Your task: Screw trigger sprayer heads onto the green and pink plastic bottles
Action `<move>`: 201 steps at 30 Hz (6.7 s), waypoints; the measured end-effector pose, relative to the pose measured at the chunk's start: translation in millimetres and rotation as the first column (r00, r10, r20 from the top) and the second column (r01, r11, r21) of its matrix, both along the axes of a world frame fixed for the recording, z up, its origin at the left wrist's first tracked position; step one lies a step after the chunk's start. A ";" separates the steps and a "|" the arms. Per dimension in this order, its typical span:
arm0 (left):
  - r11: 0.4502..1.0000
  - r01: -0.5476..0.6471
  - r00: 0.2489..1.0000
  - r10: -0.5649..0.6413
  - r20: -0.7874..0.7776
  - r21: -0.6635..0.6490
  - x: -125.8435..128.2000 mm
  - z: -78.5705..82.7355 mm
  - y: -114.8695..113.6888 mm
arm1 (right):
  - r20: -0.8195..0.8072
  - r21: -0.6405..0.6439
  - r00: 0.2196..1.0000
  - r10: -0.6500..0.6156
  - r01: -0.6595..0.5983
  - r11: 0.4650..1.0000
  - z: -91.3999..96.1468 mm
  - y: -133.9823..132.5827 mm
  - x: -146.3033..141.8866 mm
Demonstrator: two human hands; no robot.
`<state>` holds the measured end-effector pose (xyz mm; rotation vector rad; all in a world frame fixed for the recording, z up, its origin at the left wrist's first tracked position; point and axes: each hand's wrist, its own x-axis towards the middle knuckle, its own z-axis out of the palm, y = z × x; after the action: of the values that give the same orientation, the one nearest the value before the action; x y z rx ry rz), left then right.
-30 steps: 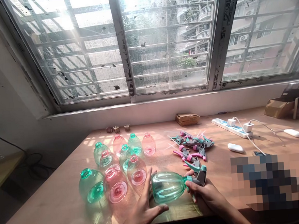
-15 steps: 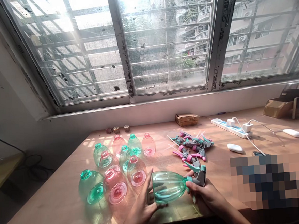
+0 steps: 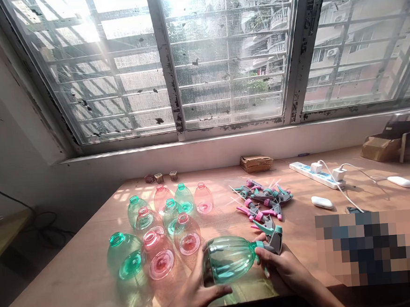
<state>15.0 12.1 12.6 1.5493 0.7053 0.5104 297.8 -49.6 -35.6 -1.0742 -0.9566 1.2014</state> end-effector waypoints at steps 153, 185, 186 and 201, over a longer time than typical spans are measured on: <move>0.998 0.000 0.999 -0.002 0.039 0.062 2.6 -2.5 -2.8 | 0.013 0.015 0.999 -0.039 0.039 0.999 4.8 -1.3 -1.3; 0.995 -0.034 0.999 0.036 -0.021 0.095 0.9 0.5 -1.4 | -0.034 -0.019 0.999 0.020 -0.020 1.000 2.5 -2.8 0.5; 0.995 -0.038 0.999 0.038 0.005 0.089 1.6 -1.7 -1.1 | -0.030 -0.017 0.999 0.017 -0.017 1.000 3.5 -2.8 0.4; 0.999 -0.049 0.999 0.048 -0.024 -0.005 1.8 13.1 -3.8 | -0.028 -0.049 0.999 0.017 -0.018 0.999 8.7 -4.3 -2.1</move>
<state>16.7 8.3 25.8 1.5380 0.7635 0.5263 295.6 -53.9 -26.9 -1.0872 -0.9207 1.2573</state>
